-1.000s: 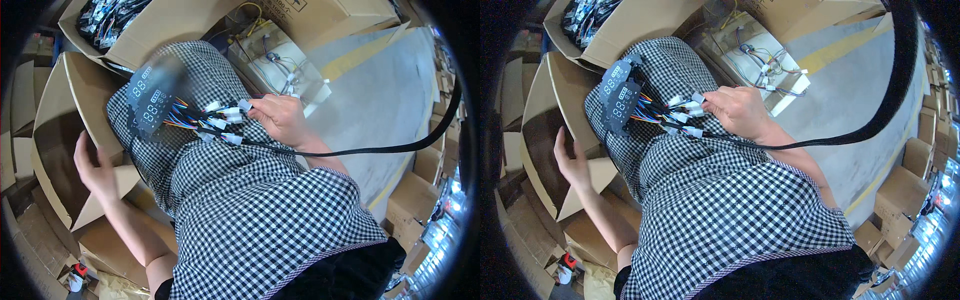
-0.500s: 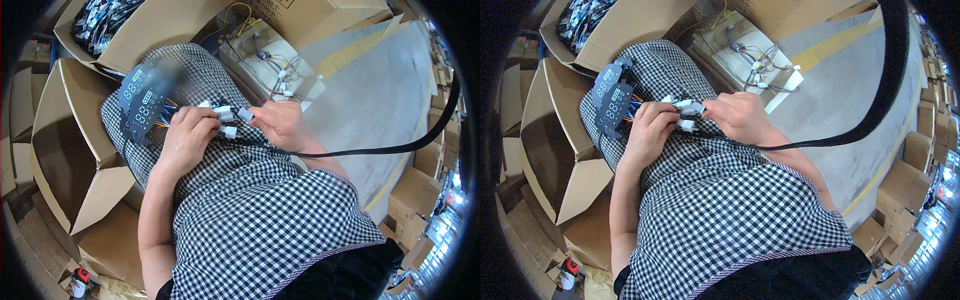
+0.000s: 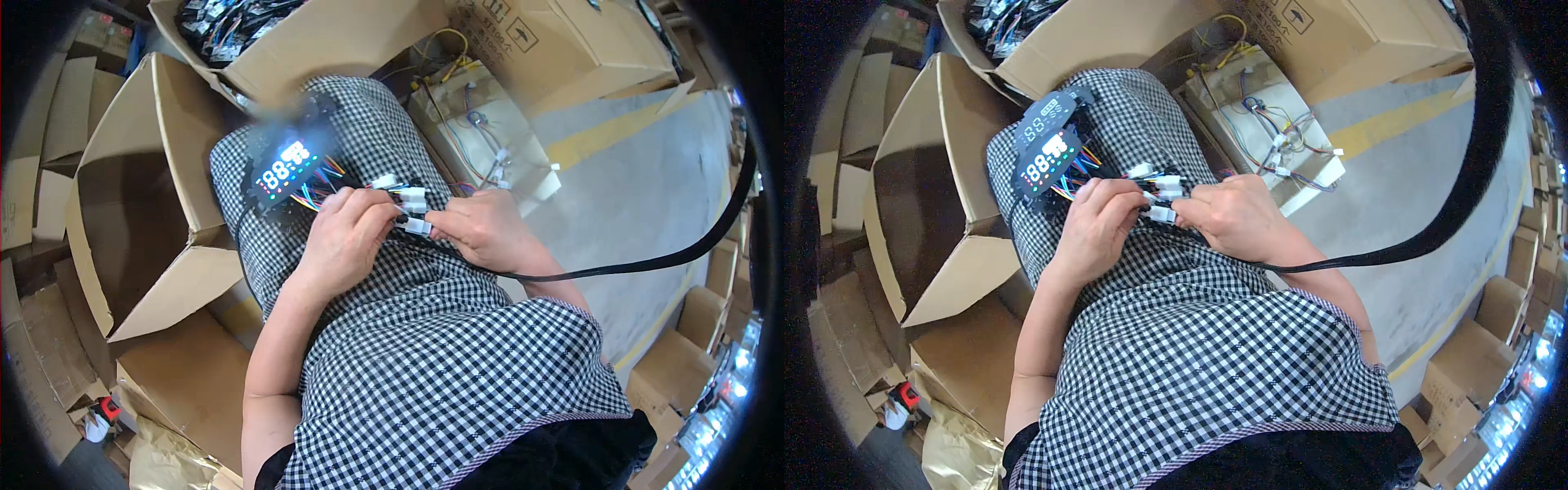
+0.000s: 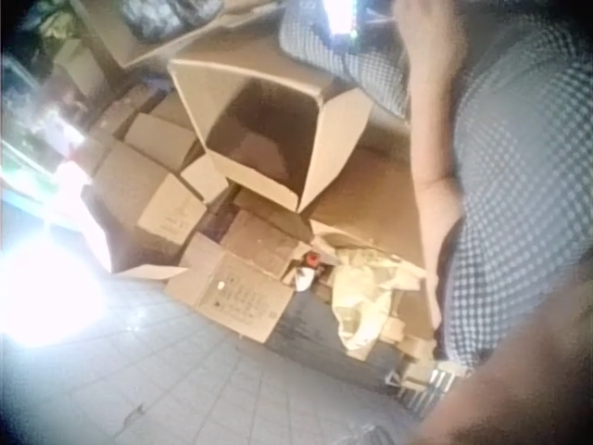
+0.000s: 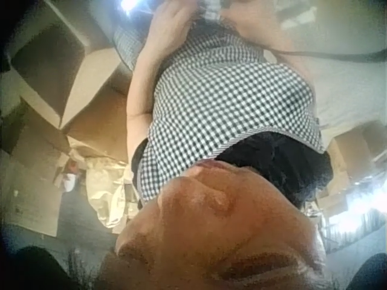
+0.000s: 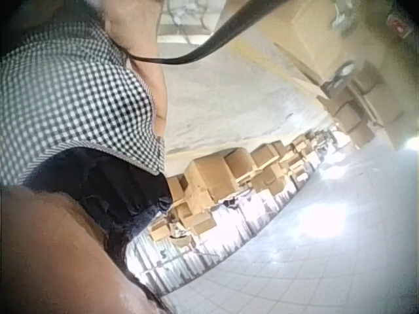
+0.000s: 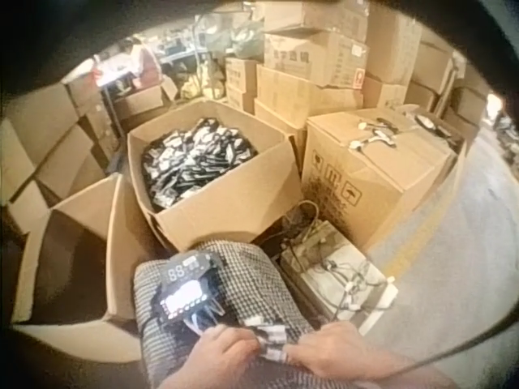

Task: The person connects electronic modules with wire harnesses by hand, then places the assembled modules into a cardboard box.

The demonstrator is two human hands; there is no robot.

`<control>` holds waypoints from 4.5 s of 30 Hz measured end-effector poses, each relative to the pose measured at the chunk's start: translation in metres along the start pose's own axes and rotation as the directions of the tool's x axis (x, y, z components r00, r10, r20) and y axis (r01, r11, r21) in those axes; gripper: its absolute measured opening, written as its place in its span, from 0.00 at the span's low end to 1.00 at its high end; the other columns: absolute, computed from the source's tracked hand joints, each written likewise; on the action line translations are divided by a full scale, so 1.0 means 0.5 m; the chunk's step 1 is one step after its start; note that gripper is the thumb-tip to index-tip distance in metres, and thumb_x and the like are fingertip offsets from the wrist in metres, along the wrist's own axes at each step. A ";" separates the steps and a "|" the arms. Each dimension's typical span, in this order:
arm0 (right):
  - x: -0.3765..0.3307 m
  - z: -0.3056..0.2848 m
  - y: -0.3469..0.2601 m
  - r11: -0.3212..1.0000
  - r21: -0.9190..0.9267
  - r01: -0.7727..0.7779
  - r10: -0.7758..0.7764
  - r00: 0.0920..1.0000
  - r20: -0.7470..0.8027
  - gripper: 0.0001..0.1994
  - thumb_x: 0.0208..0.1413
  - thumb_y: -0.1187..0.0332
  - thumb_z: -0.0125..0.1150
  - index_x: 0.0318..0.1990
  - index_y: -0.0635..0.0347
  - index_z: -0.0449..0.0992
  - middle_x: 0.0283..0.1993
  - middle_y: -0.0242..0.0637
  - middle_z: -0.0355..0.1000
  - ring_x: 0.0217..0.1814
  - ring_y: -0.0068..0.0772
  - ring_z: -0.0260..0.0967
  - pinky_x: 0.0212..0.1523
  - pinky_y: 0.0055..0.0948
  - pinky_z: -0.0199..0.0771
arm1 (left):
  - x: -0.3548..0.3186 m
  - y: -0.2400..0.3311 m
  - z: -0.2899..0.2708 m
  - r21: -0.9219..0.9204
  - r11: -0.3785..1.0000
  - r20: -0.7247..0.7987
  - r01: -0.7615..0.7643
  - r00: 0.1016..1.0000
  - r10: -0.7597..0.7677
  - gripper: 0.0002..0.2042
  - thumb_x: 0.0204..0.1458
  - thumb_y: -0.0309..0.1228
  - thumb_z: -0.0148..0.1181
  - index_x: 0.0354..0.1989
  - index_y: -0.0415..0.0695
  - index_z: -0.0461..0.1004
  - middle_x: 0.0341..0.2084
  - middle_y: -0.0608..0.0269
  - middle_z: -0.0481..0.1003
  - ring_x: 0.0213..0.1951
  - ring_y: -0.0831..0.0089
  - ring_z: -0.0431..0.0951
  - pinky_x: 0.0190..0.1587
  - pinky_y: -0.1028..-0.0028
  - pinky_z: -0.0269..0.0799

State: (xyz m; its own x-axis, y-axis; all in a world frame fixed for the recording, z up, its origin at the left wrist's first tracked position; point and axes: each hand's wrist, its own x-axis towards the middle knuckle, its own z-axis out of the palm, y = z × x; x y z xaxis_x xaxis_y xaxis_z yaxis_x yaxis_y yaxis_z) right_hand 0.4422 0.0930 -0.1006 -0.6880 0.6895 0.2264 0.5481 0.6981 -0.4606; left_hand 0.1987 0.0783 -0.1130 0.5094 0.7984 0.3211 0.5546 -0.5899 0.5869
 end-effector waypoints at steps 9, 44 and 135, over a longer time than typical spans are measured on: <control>0.008 0.006 -0.018 0.989 0.142 0.038 -0.024 0.994 -0.104 0.07 0.46 0.68 0.69 0.34 0.53 0.79 0.23 0.27 0.73 0.22 0.30 0.72 0.23 0.31 0.68 | -0.023 0.041 -0.102 0.610 0.787 -0.285 0.091 0.952 0.110 0.09 0.40 0.34 0.65 0.32 0.51 0.78 0.19 0.75 0.65 0.26 0.75 0.68 0.30 0.72 0.60; 0.074 0.065 -0.033 -0.363 0.704 -0.611 0.299 0.639 0.709 0.13 0.67 0.62 0.55 0.38 0.63 0.76 0.17 0.19 0.61 0.14 0.08 0.48 0.14 0.15 0.44 | -0.040 -0.063 -0.024 0.500 0.866 -0.295 0.003 0.941 0.167 0.15 0.41 0.34 0.68 0.40 0.47 0.83 0.26 0.71 0.78 0.23 0.76 0.71 0.23 0.74 0.63; 0.072 0.071 -0.024 0.128 0.799 -0.588 0.316 0.788 0.529 0.11 0.65 0.64 0.58 0.35 0.62 0.79 0.19 0.19 0.63 0.20 0.10 0.54 0.22 0.18 0.52 | -0.039 -0.053 -0.200 0.195 0.938 -0.354 0.285 0.913 -0.203 0.08 0.52 0.33 0.63 0.39 0.45 0.81 0.34 0.60 0.81 0.31 0.69 0.80 0.33 0.71 0.73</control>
State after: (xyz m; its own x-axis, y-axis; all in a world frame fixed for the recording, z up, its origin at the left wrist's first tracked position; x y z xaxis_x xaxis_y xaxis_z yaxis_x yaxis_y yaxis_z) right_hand 0.3940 0.1027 -0.1173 -0.6204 0.6618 -0.4209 0.0944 -0.4698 -0.8777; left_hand 0.1083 0.0907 -0.0604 0.1195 0.8916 0.4367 0.7941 -0.3498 0.4970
